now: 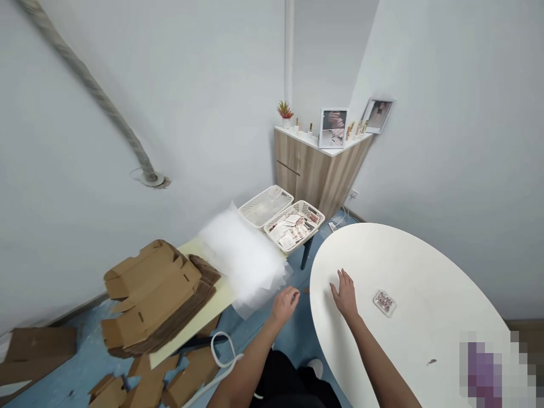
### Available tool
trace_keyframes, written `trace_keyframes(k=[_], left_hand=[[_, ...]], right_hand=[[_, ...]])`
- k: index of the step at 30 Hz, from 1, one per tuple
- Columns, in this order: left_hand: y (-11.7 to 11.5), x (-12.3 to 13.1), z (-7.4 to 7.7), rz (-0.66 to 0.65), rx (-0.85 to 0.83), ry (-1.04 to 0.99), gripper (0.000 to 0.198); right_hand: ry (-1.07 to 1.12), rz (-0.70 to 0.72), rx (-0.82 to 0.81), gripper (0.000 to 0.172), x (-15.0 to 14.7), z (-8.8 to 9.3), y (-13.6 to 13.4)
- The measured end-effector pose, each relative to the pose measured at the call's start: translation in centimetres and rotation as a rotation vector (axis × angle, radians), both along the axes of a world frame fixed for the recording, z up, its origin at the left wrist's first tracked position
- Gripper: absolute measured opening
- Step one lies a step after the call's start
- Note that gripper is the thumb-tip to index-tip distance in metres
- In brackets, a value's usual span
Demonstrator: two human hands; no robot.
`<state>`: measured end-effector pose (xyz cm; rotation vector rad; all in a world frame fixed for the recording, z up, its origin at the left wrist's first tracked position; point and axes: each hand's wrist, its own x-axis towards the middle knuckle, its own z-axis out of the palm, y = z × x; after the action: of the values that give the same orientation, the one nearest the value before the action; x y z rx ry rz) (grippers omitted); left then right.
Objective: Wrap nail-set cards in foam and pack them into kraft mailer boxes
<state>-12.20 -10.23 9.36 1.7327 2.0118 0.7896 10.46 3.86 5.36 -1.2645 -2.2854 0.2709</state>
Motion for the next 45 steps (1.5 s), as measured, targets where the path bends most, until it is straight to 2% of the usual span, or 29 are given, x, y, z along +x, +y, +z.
trace_keyframes(k=[2, 5, 7, 10, 13, 16, 18, 21, 24, 30, 35, 38, 45], left_hand=[[-1.7, -4.4, -0.1, 0.074, 0.032, 0.081, 0.03], [-3.8, -10.1, -1.4, 0.143, 0.027, 0.202, 0.032], [-4.7, -13.0, -2.6, 0.147, 0.002, 0.274, 0.043], [-5.5, -16.1, -4.3, 0.115, -0.039, 0.345, 0.054], [-5.7, -18.0, -5.1, 0.082, -0.055, 0.366, 0.054], [-5.4, -19.1, -4.9, 0.047, -0.042, 0.361, 0.047], [-5.1, -19.7, -4.5, 0.037, -0.039, 0.348, 0.043], [-4.7, -20.2, -3.8, 0.03, -0.046, 0.325, 0.036], [-4.4, -20.5, -2.9, 0.027, -0.015, 0.302, 0.035], [-3.3, -19.7, -0.1, 0.009, 0.117, 0.209, 0.039], [-1.7, -16.7, 2.1, -0.098, 0.166, 0.169, 0.049], [-0.7, -14.2, 2.4, -0.171, 0.172, 0.162, 0.049], [0.8, -8.6, 1.3, -0.285, 0.177, 0.114, 0.044]], right_hand=[[0.002, 0.077, -0.004, 0.054, -4.2, 0.9, -0.9], [-0.01, 0.191, -0.022, 0.053, -10.4, 1.7, -2.5], [-0.04, 0.263, -0.036, 0.054, -13.9, 1.7, -3.8], [-0.127, 0.367, -0.057, 0.057, -18.0, 1.2, -5.7], [-0.228, 0.437, -0.065, 0.064, -20.7, 0.7, -7.4], [-0.31, 0.491, -0.047, 0.072, -22.6, 0.5, -8.6], [-0.342, 0.507, -0.037, 0.065, -23.5, 0.6, -8.9], [-0.334, 0.47, -0.047, 0.04, -24.6, 1.0, -8.6], [-0.267, 0.404, -0.106, 0.033, -25.2, 2.1, -7.9], [0.029, 0.331, -0.151, 0.034, -24.5, 5.8, -7.2], [0.186, 0.331, -0.044, 0.032, -20.2, 8.0, -6.3], [0.194, 0.274, 0.049, 0.032, -15.9, 8.8, -5.7], [0.151, 0.022, 0.131, 0.031, -6.0, 9.4, -6.1]])
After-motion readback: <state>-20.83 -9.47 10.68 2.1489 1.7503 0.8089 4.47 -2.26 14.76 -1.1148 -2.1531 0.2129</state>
